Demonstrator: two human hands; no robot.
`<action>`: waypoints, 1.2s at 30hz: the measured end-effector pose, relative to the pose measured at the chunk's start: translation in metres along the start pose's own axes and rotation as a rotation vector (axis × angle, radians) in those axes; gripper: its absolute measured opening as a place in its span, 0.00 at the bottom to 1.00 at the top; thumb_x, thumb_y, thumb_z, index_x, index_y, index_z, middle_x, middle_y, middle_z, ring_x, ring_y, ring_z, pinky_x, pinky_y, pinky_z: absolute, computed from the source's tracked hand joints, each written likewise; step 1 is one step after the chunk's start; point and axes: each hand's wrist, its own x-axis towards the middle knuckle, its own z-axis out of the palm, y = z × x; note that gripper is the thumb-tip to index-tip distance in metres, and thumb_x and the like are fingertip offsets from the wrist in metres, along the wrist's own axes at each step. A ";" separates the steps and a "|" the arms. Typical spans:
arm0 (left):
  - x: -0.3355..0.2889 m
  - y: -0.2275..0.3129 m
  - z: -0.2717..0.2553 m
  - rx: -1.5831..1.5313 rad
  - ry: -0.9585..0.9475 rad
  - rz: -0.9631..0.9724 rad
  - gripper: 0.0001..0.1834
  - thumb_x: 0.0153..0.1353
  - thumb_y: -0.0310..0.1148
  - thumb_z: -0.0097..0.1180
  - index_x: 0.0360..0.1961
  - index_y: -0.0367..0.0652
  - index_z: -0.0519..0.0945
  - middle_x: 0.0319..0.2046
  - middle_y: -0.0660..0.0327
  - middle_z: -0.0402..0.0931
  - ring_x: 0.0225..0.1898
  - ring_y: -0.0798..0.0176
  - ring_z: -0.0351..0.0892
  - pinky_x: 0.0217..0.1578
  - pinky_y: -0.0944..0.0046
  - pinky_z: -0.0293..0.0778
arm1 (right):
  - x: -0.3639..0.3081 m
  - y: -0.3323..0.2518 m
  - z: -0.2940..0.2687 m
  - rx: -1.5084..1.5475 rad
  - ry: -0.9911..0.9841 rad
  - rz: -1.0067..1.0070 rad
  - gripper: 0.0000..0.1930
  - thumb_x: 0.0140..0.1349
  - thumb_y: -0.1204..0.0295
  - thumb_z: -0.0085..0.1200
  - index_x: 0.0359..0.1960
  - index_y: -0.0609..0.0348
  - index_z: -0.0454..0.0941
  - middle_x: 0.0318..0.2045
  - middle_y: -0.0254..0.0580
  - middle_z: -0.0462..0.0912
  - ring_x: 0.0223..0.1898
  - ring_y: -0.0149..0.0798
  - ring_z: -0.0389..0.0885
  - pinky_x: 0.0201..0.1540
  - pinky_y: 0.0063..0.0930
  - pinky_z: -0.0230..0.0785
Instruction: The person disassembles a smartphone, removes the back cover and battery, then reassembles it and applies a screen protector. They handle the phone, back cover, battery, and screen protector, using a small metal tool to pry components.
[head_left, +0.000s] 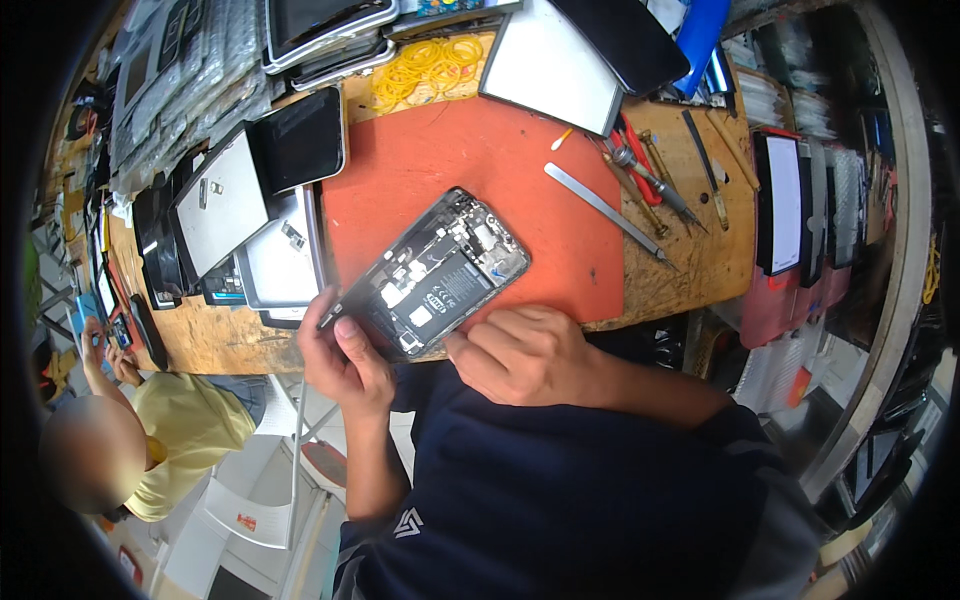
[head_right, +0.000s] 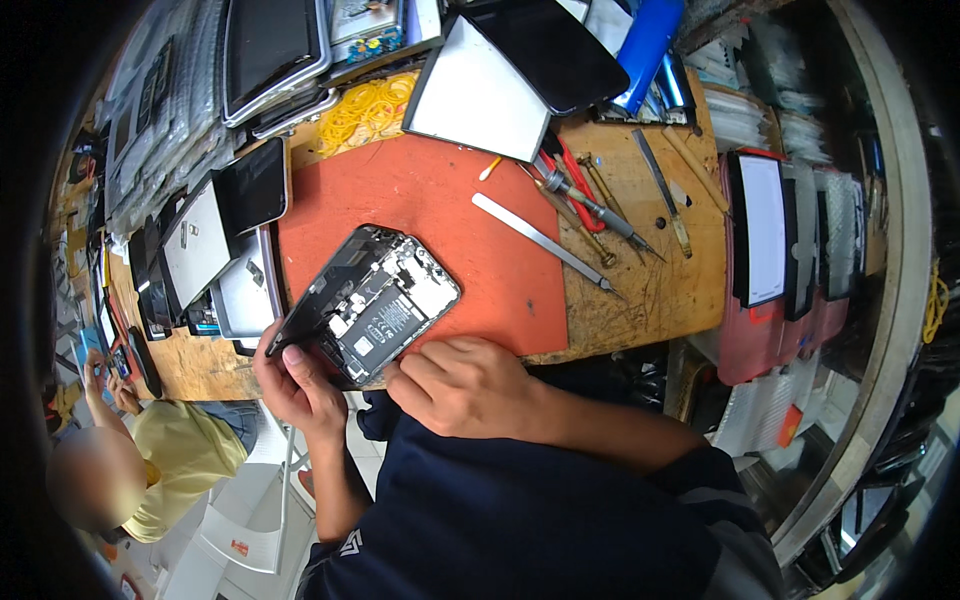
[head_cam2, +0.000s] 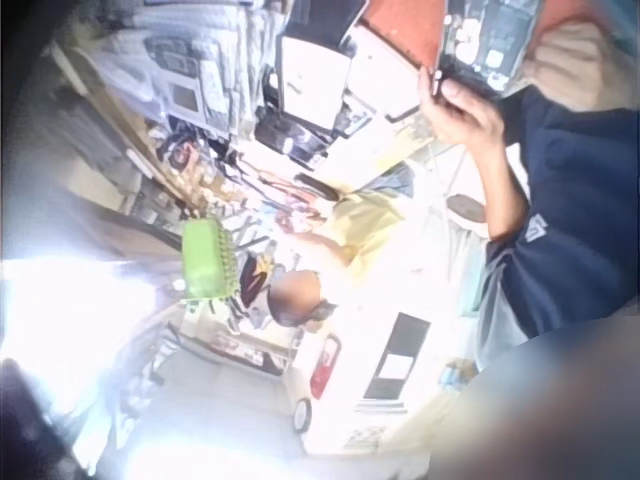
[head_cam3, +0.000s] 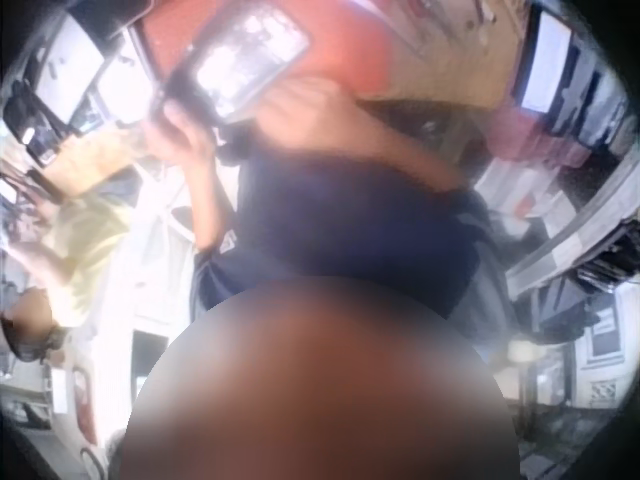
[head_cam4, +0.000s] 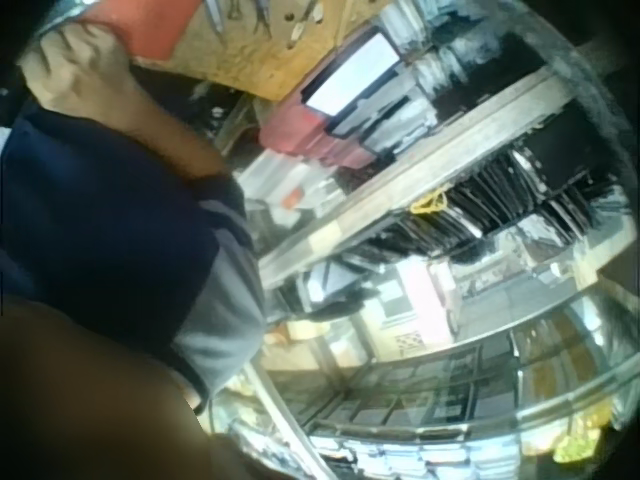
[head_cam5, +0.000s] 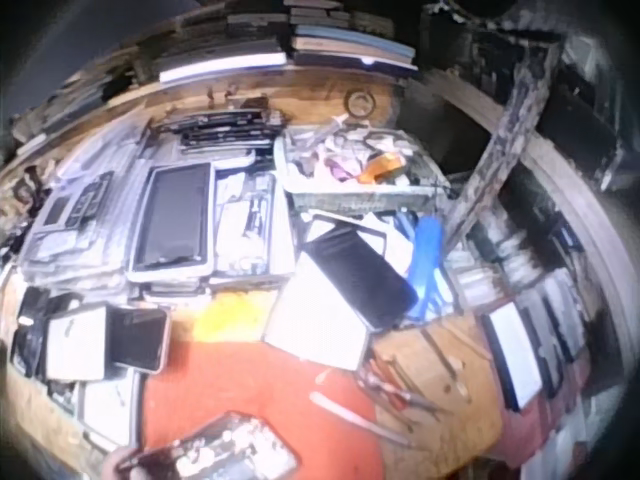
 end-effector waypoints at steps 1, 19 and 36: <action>-0.002 0.001 0.000 -0.005 0.008 -0.009 0.21 0.84 0.36 0.52 0.64 0.26 0.77 0.30 0.59 0.83 0.28 0.71 0.79 0.32 0.69 0.73 | 0.000 0.001 0.001 0.005 0.025 0.000 0.08 0.58 0.74 0.69 0.39 0.61 0.86 0.25 0.32 0.75 0.25 0.30 0.80 0.26 0.26 0.74; -0.007 -0.006 -0.003 0.103 0.028 0.072 0.23 0.85 0.40 0.46 0.63 0.26 0.72 0.41 0.45 0.87 0.39 0.59 0.85 0.47 0.61 0.79 | -0.007 0.013 -0.005 0.203 0.055 -0.048 0.06 0.57 0.72 0.63 0.35 0.60 0.85 0.24 0.29 0.72 0.26 0.28 0.77 0.29 0.22 0.68; -0.013 -0.014 -0.010 -0.085 -0.009 0.107 0.31 0.82 0.50 0.52 0.57 0.23 0.71 0.44 0.33 0.84 0.45 0.44 0.91 0.52 0.48 0.87 | -0.003 0.014 -0.009 0.275 0.054 -0.011 0.09 0.55 0.72 0.64 0.37 0.61 0.86 0.25 0.29 0.74 0.26 0.28 0.78 0.28 0.23 0.66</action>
